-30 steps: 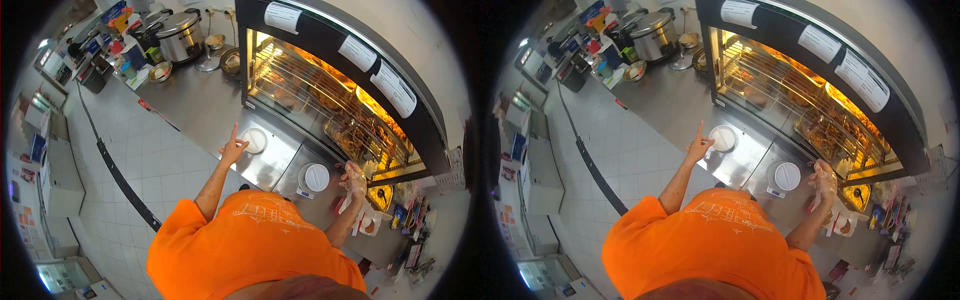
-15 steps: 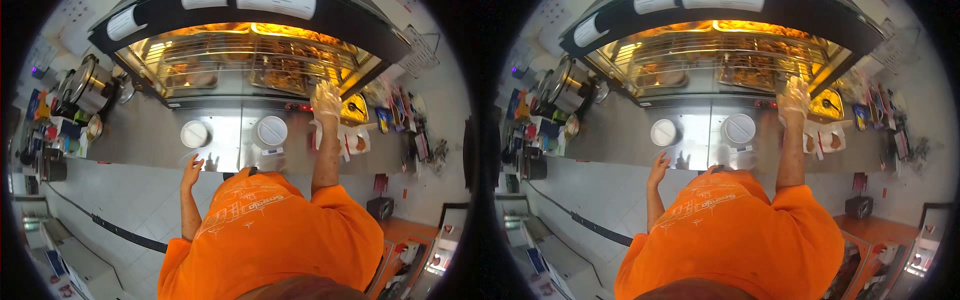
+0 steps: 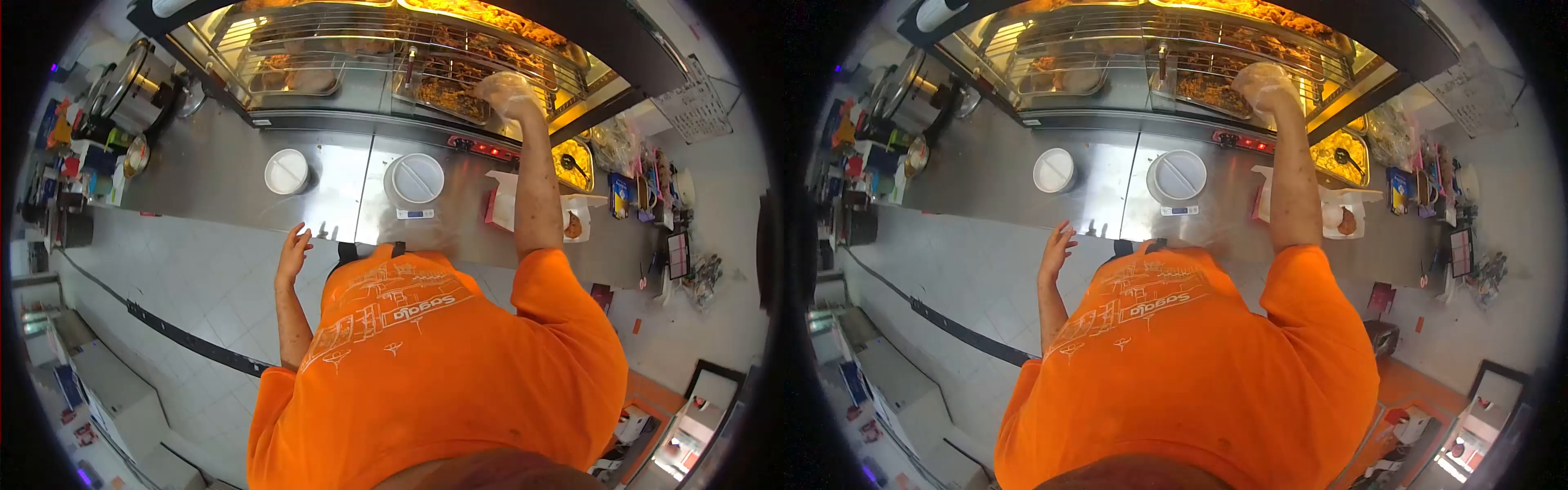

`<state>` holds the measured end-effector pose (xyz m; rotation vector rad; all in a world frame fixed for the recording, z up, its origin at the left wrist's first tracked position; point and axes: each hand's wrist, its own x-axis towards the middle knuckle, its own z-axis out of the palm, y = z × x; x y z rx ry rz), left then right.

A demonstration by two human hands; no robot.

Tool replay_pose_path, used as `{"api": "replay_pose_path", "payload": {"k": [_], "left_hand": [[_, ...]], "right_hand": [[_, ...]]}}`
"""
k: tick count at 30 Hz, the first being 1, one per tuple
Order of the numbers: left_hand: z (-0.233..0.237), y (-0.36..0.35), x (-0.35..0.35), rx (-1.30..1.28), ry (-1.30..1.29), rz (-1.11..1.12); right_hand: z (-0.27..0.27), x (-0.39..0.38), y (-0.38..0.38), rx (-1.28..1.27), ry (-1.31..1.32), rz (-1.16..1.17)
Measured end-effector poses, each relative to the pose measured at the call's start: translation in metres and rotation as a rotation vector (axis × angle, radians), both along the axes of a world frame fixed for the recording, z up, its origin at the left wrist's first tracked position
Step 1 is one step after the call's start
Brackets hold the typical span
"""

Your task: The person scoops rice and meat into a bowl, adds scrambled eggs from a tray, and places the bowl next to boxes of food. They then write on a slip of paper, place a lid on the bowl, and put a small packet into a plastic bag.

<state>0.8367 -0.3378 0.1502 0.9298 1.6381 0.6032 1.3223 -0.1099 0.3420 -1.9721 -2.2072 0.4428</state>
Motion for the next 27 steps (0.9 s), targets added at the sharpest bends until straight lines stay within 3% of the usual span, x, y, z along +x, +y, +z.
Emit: {"api": "replay_pose_path", "payload": {"k": [1, 2, 3, 5, 8, 9, 10, 12, 14, 15, 18, 27], "left_hand": [[-0.003, -0.003, 0.003, -0.008, -0.010, 0.017], [-0.006, -0.008, 0.004, -0.018, -0.020, 0.035], [-0.009, -0.015, 0.004, -0.032, -0.029, 0.051], [-0.011, -0.029, 0.001, -0.032, -0.021, 0.064], [-0.020, -0.034, -0.014, 0.013, -0.031, 0.136], [-0.025, -0.044, -0.015, 0.016, -0.037, 0.173], [-0.024, -0.049, -0.012, 0.010, -0.043, 0.198], [-0.014, -0.049, -0.013, 0.012, -0.038, 0.222], [-0.011, -0.049, -0.010, 0.047, -0.034, 0.250], [-0.010, -0.050, -0.008, 0.063, -0.027, 0.257], [-0.014, -0.053, -0.002, 0.073, -0.070, 0.260], [-0.041, -0.075, 0.003, -0.002, -0.107, 0.294]], "right_hand": [[-0.011, -0.002, 0.005, -0.003, 0.132, 0.046], [-0.026, -0.006, 0.009, -0.005, -0.132, 0.189], [-0.037, -0.018, 0.008, -0.104, -0.302, 0.064], [-0.050, -0.021, 0.005, -0.118, -0.408, 0.275], [-0.010, -0.046, -0.022, 0.271, 0.519, 0.148], [0.035, -0.052, -0.021, 0.505, 0.226, 0.253], [0.025, -0.041, 0.005, 0.821, 0.242, 0.196], [0.087, -0.062, 0.010, 0.412, -0.401, -0.283], [0.042, 0.009, 0.097, 0.797, -0.671, -0.178], [0.042, 0.031, 0.130, 0.822, -0.689, -0.142], [0.076, 0.041, 0.147, 0.481, -0.497, -0.073], [0.086, 0.032, 0.158, 0.397, -0.413, -0.061]]}}
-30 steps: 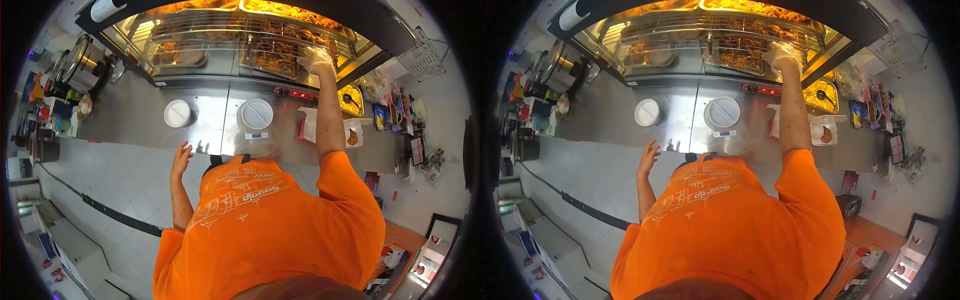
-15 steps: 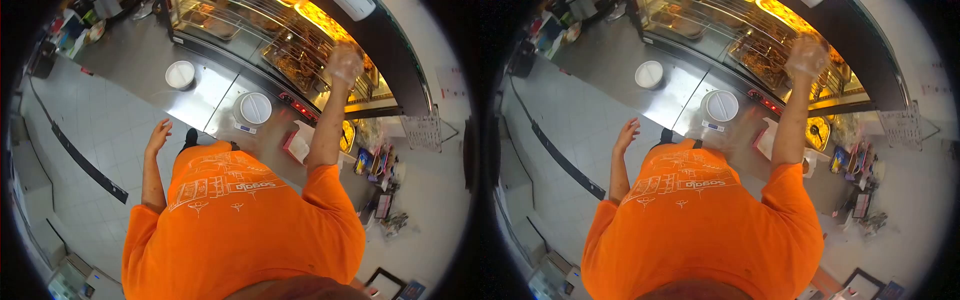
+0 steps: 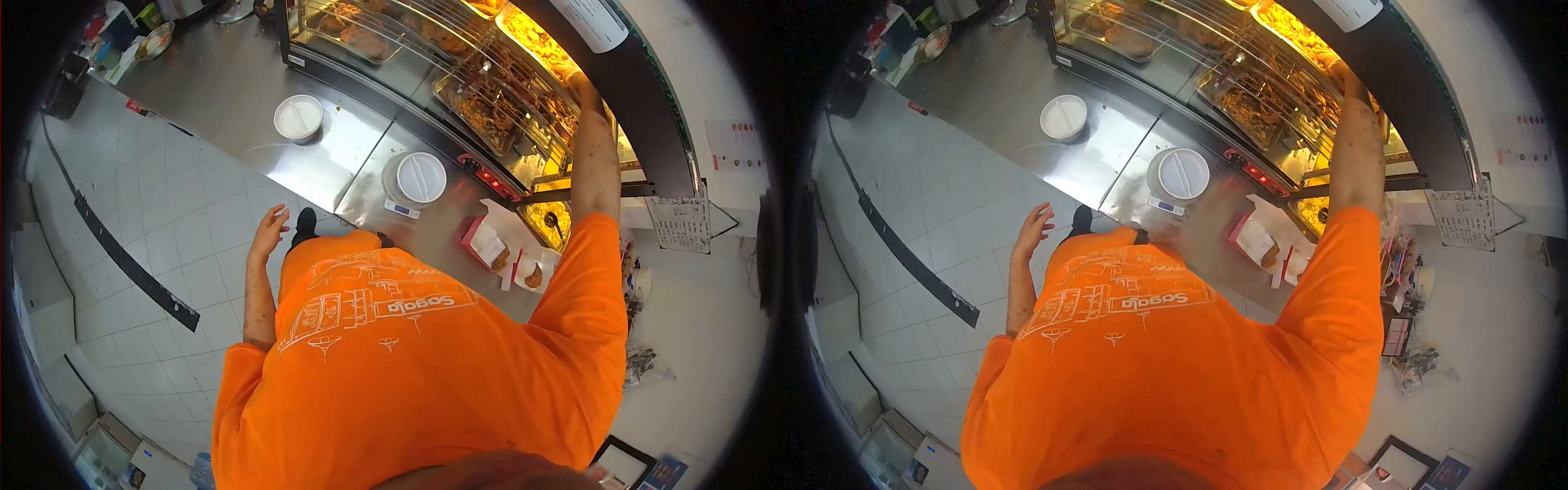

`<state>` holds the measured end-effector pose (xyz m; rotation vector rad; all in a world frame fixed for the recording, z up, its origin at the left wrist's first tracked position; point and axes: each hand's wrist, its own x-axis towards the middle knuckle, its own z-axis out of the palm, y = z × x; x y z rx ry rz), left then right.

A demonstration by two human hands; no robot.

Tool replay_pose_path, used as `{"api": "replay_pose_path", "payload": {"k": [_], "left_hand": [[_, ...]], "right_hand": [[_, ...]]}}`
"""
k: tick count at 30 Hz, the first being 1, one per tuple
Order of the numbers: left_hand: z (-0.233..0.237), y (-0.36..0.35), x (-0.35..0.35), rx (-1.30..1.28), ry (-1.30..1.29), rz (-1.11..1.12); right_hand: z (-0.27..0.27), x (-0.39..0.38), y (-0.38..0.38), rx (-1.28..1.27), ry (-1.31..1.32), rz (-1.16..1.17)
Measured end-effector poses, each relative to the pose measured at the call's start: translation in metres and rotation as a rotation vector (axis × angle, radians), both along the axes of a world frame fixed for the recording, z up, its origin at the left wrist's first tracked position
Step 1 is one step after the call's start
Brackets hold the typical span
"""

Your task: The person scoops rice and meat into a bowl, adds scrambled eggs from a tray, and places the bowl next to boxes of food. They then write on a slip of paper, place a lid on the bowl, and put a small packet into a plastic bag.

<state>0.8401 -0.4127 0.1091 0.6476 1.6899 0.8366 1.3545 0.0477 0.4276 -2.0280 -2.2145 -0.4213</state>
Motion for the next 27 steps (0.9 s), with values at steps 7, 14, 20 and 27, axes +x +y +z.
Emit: {"api": "replay_pose_path", "payload": {"k": [7, 14, 20, 27], "left_hand": [[0.003, 0.000, -0.034, 0.006, -0.012, 0.002], [0.020, 0.030, -0.060, 0.004, -0.013, -0.036], [0.021, 0.051, -0.070, 0.013, -0.023, -0.074], [0.012, 0.060, -0.082, -0.024, -0.025, -0.095]], "right_hand": [[0.003, 0.028, -0.018, 0.013, 0.078, -0.045], [0.006, 0.042, -0.028, 0.026, 0.135, -0.105], [0.003, 0.029, -0.025, 0.035, 0.157, -0.131], [0.008, 0.004, -0.002, 0.046, 0.166, -0.146]]}}
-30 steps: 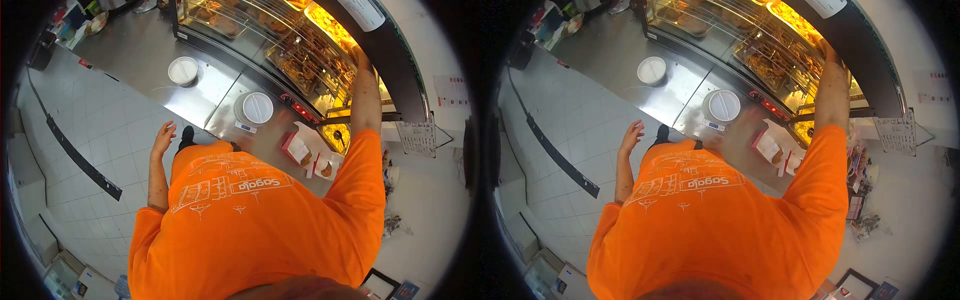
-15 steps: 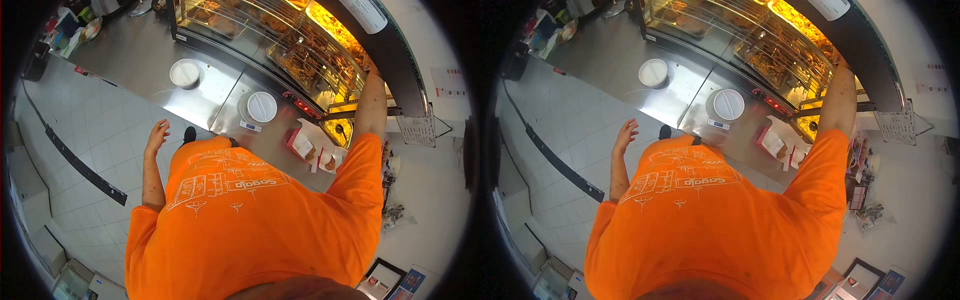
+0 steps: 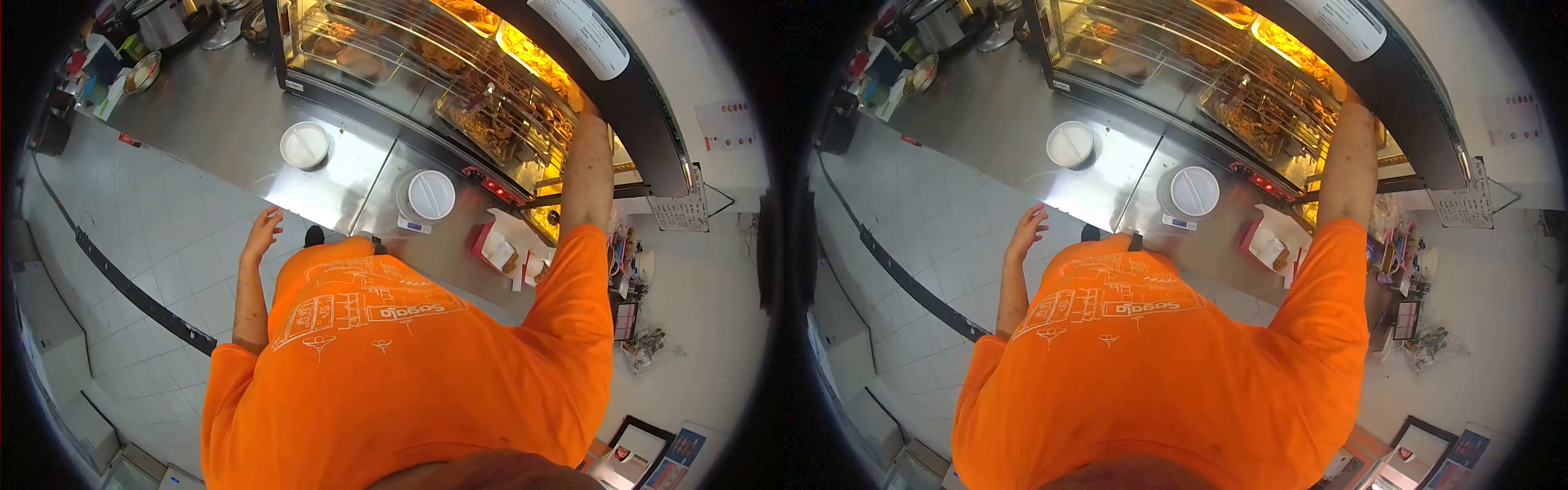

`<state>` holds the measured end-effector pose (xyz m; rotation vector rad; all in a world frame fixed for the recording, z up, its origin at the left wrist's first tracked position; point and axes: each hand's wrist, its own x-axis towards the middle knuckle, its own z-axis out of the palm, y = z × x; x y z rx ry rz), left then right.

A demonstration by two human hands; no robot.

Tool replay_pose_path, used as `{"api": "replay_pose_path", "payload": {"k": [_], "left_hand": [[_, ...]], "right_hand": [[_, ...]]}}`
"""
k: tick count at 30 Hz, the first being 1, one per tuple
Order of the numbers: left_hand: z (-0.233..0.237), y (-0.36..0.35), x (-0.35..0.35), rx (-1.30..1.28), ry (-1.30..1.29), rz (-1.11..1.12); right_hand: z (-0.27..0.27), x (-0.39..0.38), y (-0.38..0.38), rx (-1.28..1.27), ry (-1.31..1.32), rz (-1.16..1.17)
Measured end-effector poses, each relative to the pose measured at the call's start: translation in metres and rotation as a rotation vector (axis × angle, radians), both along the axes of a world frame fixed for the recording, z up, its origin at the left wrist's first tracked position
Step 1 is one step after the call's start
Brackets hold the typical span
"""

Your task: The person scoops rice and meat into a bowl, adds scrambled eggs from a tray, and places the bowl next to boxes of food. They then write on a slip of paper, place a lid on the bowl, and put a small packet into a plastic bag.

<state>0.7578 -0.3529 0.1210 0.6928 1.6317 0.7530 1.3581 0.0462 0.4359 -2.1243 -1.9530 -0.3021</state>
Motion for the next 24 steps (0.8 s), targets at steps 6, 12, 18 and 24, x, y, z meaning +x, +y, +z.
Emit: {"api": "replay_pose_path", "payload": {"k": [6, 12, 18, 24], "left_hand": [[-0.003, 0.010, -0.004, 0.012, -0.018, 0.005], [-0.011, 0.012, -0.008, -0.022, -0.047, 0.017], [-0.014, 0.026, -0.016, -0.012, -0.055, 0.021], [-0.015, 0.039, -0.017, -0.026, -0.040, 0.034]], "right_hand": [[0.015, -0.004, 0.018, 0.002, 0.021, -0.023], [0.011, 0.002, 0.014, 0.005, 0.079, -0.038], [0.003, 0.015, -0.001, 0.019, 0.192, -0.050], [-0.006, 0.017, -0.011, 0.045, 0.236, -0.071]]}}
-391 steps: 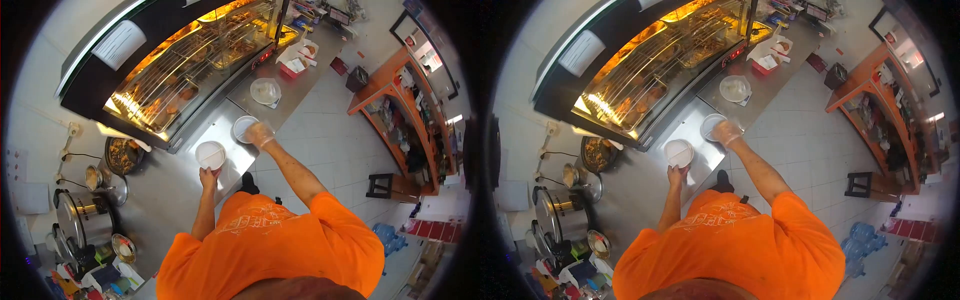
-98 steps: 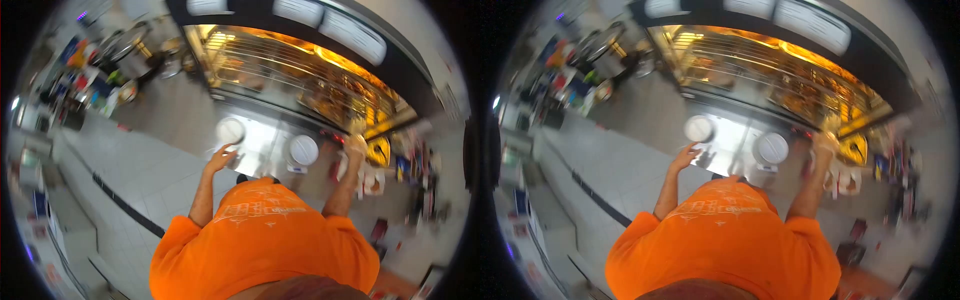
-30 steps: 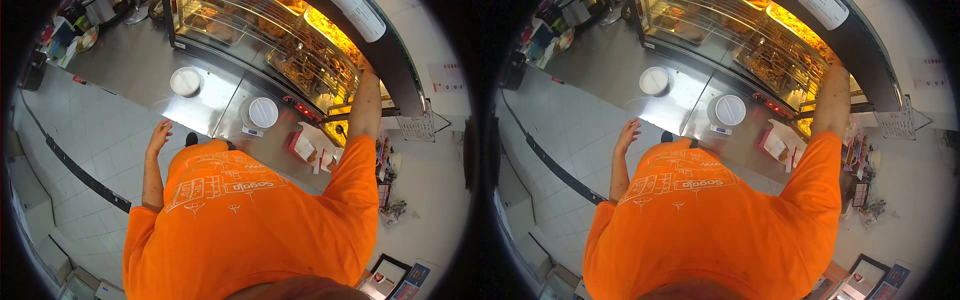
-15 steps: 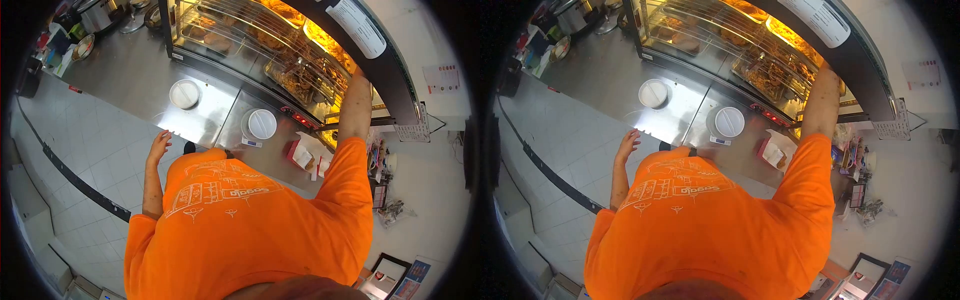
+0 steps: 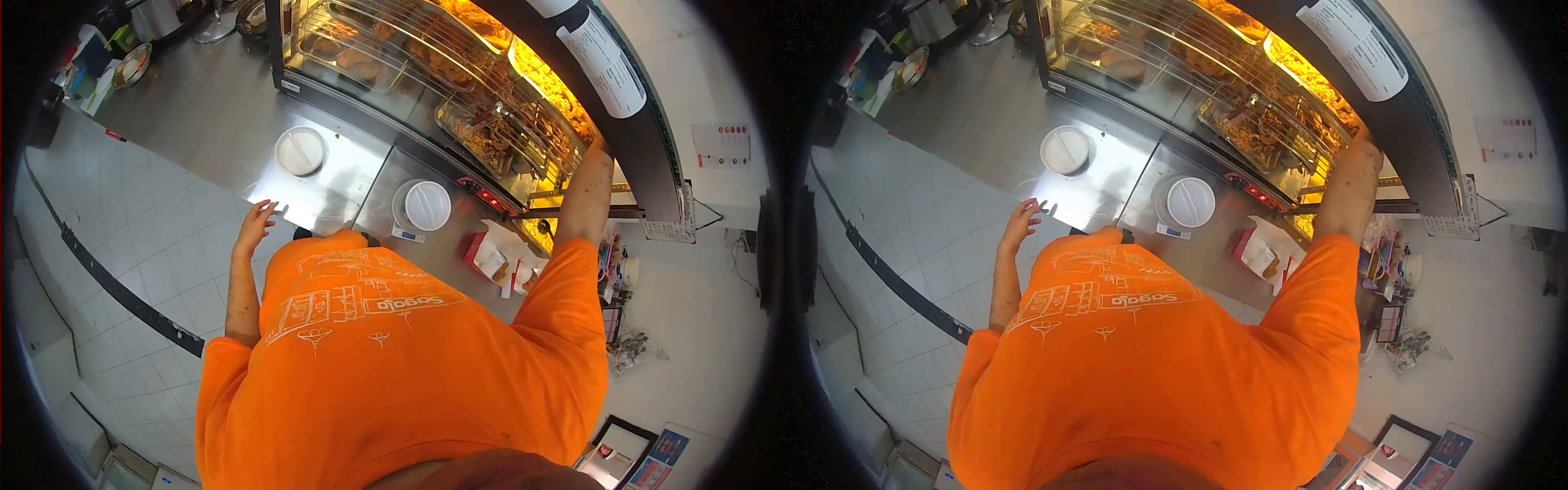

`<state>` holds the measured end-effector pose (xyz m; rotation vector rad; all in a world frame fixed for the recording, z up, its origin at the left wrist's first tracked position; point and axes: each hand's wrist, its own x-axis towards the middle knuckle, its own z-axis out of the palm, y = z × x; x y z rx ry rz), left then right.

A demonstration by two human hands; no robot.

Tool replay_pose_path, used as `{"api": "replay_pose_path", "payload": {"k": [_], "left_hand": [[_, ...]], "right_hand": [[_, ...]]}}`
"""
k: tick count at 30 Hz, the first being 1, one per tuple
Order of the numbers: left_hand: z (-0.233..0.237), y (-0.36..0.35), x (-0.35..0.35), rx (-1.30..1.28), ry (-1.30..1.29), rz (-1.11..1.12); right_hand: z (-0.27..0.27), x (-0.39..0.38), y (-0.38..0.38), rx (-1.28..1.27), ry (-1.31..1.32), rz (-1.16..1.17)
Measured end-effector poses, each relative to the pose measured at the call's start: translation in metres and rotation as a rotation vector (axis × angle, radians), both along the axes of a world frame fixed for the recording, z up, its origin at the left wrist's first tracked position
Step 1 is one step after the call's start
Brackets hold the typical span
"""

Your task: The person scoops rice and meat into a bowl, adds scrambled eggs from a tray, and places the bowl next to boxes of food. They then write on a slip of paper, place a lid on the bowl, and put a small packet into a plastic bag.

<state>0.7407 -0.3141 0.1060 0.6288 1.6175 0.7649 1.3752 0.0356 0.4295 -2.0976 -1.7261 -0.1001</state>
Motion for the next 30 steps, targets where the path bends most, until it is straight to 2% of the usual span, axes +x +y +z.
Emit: {"api": "replay_pose_path", "payload": {"k": [14, 23, 30], "left_hand": [[-0.001, 0.040, 0.001, 0.028, 0.003, -0.064], [-0.012, 0.022, -0.006, -0.009, -0.044, -0.044], [-0.008, 0.024, -0.009, -0.008, -0.048, -0.055]], "right_hand": [[-0.013, -0.098, 0.046, 0.009, 0.002, 0.043], [-0.005, -0.052, 0.019, 0.021, 0.095, -0.022], [-0.010, -0.056, 0.016, 0.027, 0.101, -0.033]]}}
